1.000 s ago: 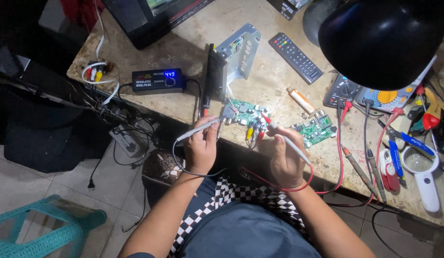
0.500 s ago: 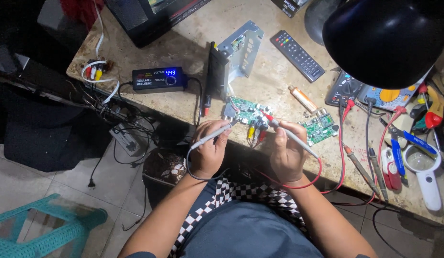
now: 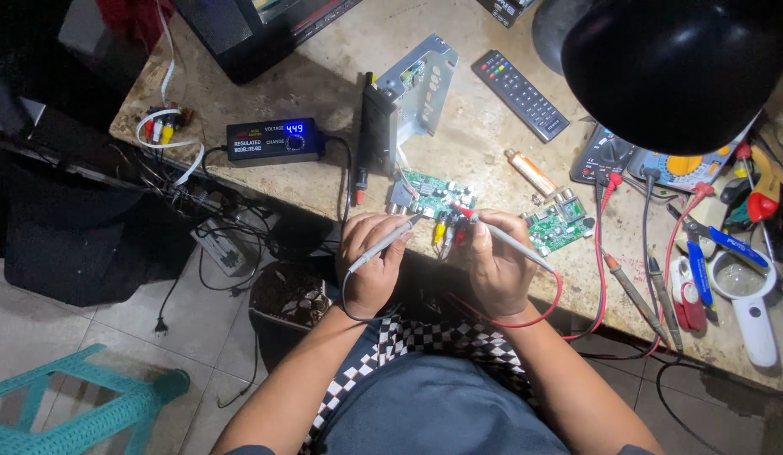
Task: The person uses a multimeter to measure voltage on a circuit board, inspects it with a magnifying glass, and handles the device's metal casing.
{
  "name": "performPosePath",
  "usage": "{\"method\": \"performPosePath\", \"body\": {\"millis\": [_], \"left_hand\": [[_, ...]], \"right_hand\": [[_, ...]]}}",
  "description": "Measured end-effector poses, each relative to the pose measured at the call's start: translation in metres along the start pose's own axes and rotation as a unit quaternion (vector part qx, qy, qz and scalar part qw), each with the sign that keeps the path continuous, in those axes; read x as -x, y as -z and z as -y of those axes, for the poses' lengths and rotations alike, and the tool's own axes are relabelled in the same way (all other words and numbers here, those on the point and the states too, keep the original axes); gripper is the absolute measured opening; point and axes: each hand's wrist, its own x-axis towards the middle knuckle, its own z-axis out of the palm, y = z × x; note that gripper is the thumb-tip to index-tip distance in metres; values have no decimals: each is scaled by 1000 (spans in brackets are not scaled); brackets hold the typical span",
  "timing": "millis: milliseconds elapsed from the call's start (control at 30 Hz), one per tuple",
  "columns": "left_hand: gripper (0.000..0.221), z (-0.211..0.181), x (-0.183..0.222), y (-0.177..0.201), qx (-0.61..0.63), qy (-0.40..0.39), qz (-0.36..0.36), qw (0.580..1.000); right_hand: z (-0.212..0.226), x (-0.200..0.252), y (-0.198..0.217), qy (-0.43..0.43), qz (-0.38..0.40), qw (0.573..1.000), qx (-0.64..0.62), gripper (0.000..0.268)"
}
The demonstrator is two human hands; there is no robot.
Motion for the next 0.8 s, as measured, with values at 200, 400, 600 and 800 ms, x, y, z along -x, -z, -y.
{"method": "performPosePath", "body": {"millis": [200,400,600,800], "left_hand": [[16,0,2,0,2,7,0,1000],[15,-3,1,3,-3,6,0,1000],[15,1,6,0,-9,8,-4,1000],[16,-2,4,1,-6,12,-5,1000]], "right_hand": [[-4,1,1,-3,3,1000,-19,10],[-8,1,0,-9,9,1000,-10,10],[-10,-2,10,-25,23,999,32,12],[-14,-13,10,-30,89,993,70,14]]}}
